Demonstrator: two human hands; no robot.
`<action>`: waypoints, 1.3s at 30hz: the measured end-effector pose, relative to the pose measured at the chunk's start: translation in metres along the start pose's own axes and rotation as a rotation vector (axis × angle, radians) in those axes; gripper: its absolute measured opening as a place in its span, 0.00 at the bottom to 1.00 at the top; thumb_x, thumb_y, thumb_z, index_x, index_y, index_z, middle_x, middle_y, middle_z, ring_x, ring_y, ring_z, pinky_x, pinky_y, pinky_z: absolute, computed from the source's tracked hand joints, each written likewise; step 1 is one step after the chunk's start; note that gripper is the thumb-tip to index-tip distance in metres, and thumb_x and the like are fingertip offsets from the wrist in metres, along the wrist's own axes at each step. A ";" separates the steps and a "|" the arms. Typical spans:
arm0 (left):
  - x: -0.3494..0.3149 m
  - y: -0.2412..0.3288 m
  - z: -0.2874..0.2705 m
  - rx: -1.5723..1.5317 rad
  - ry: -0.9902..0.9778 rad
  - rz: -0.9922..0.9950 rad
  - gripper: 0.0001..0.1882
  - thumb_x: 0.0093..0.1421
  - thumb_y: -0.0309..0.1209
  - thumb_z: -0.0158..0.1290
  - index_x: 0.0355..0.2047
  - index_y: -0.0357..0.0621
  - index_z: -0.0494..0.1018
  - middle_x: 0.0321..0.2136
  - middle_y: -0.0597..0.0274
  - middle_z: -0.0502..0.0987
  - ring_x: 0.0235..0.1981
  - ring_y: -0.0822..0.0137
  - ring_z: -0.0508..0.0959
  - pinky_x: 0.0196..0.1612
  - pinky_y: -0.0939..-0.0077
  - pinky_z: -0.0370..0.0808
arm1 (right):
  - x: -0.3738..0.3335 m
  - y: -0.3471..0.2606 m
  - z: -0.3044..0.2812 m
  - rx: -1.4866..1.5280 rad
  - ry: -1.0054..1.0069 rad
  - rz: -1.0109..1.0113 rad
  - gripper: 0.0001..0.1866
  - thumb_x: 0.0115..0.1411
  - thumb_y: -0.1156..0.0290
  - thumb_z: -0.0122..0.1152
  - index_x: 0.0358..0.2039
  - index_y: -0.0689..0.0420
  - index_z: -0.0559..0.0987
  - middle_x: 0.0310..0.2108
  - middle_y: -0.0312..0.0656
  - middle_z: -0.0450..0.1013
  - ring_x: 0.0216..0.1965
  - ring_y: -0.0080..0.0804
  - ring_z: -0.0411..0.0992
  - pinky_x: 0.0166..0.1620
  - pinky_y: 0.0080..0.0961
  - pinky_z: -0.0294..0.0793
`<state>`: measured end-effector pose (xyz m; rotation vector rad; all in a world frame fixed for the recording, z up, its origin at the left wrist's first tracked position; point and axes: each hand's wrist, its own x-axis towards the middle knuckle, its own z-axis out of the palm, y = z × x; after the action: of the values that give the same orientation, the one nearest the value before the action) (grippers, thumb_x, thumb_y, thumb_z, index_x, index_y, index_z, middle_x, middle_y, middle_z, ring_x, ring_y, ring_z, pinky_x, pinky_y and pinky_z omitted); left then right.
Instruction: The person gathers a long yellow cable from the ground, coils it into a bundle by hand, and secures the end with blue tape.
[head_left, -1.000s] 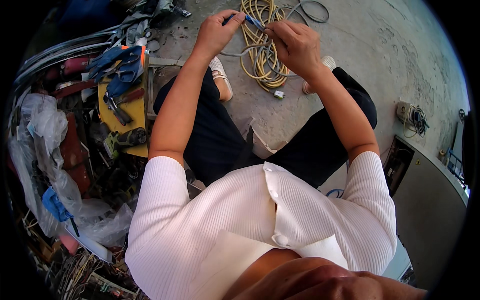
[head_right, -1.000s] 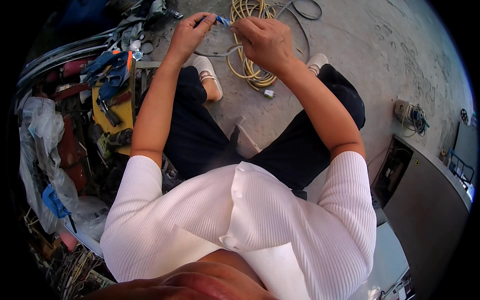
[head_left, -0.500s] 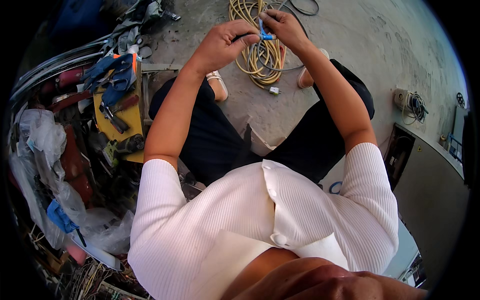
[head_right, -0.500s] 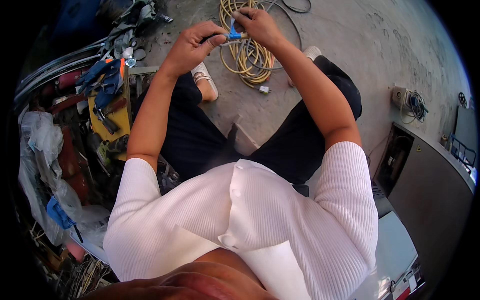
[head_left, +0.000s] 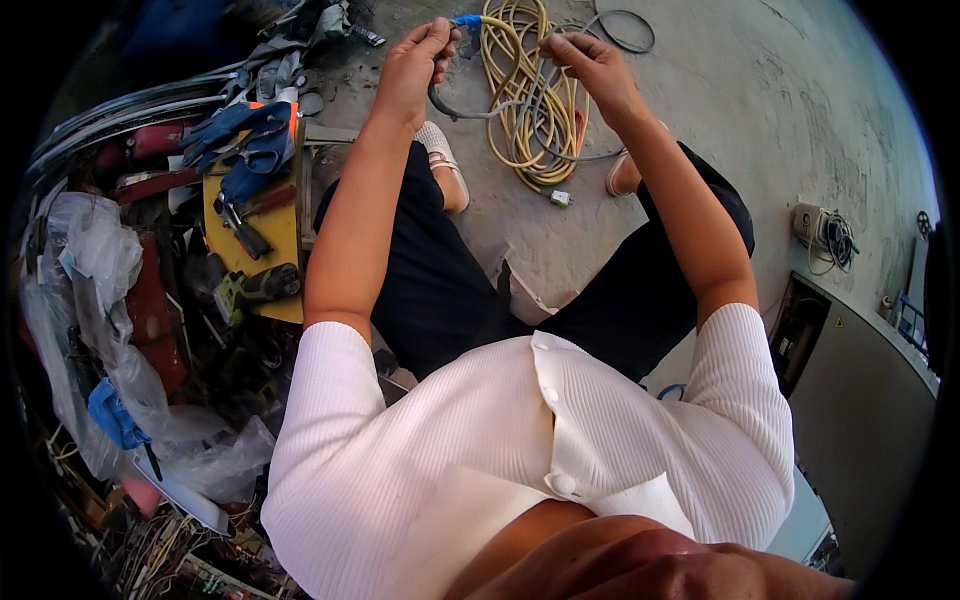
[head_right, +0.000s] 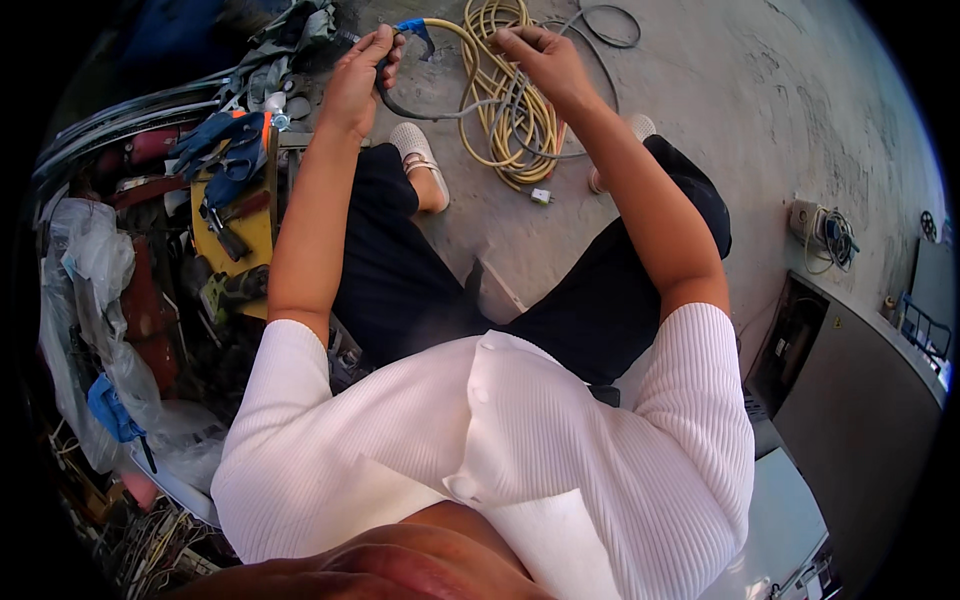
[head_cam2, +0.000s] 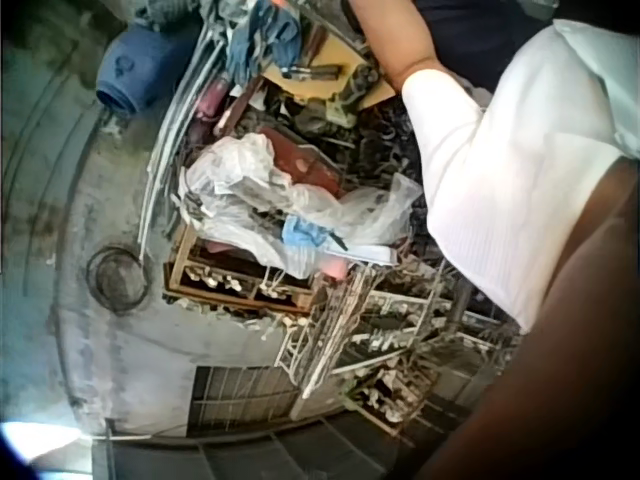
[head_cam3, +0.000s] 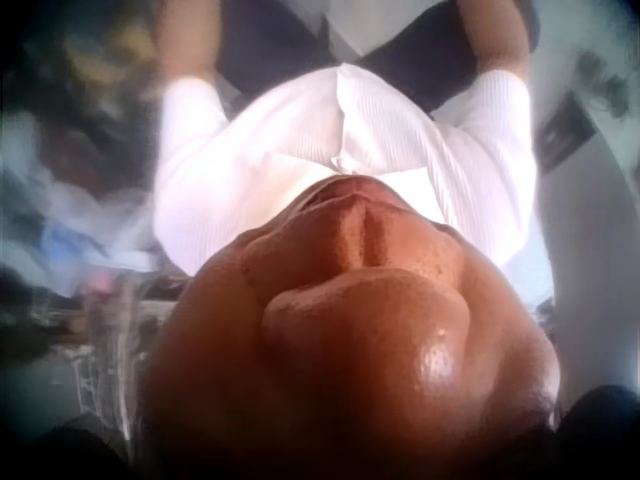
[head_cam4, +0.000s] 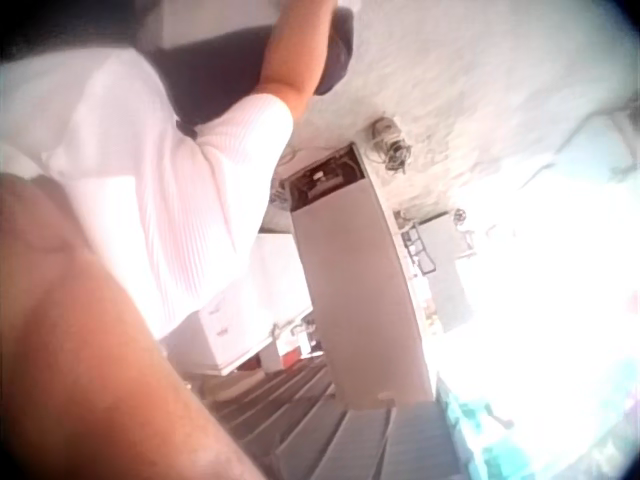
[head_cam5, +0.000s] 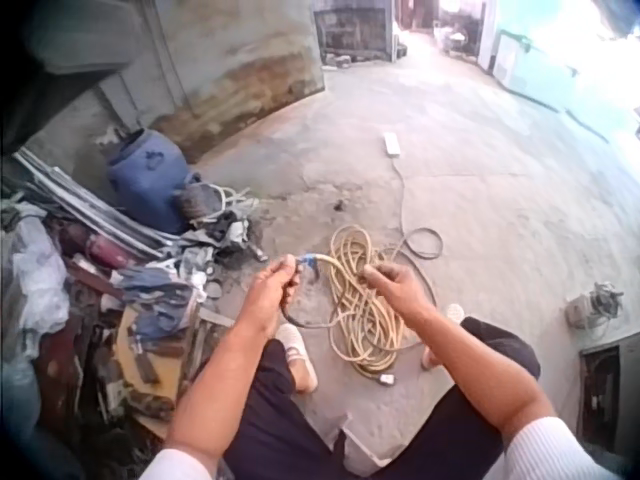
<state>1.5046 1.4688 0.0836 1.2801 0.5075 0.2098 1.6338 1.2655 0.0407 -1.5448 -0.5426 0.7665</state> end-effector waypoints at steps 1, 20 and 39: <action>0.000 0.000 0.001 -0.027 -0.008 -0.031 0.13 0.61 0.39 0.49 0.33 0.42 0.73 0.23 0.73 0.68 0.21 0.81 0.64 0.24 0.88 0.61 | -0.003 -0.004 0.011 0.038 -0.103 -0.017 0.16 0.62 0.58 0.52 0.43 0.55 0.77 0.40 0.30 0.74 0.39 0.16 0.68 0.43 0.17 0.65; -0.005 -0.016 0.010 0.805 -0.100 0.300 0.13 0.61 0.39 0.50 0.33 0.41 0.75 0.25 0.69 0.73 0.28 0.79 0.69 0.31 0.82 0.66 | -0.006 -0.030 0.008 -0.561 0.236 -0.240 0.17 0.62 0.58 0.48 0.34 0.58 0.78 0.23 0.37 0.74 0.25 0.24 0.71 0.30 0.24 0.67; -0.001 -0.004 0.005 -0.123 -0.152 -0.111 0.14 0.62 0.41 0.48 0.34 0.43 0.72 0.24 0.74 0.68 0.23 0.81 0.64 0.27 0.88 0.61 | -0.008 -0.016 0.041 -0.177 0.034 -0.256 0.21 0.58 0.59 0.58 0.45 0.62 0.74 0.33 0.35 0.74 0.32 0.19 0.70 0.35 0.19 0.68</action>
<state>1.5059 1.4626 0.0814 1.1348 0.4271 0.0490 1.5993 1.2895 0.0571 -1.6088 -0.7827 0.5055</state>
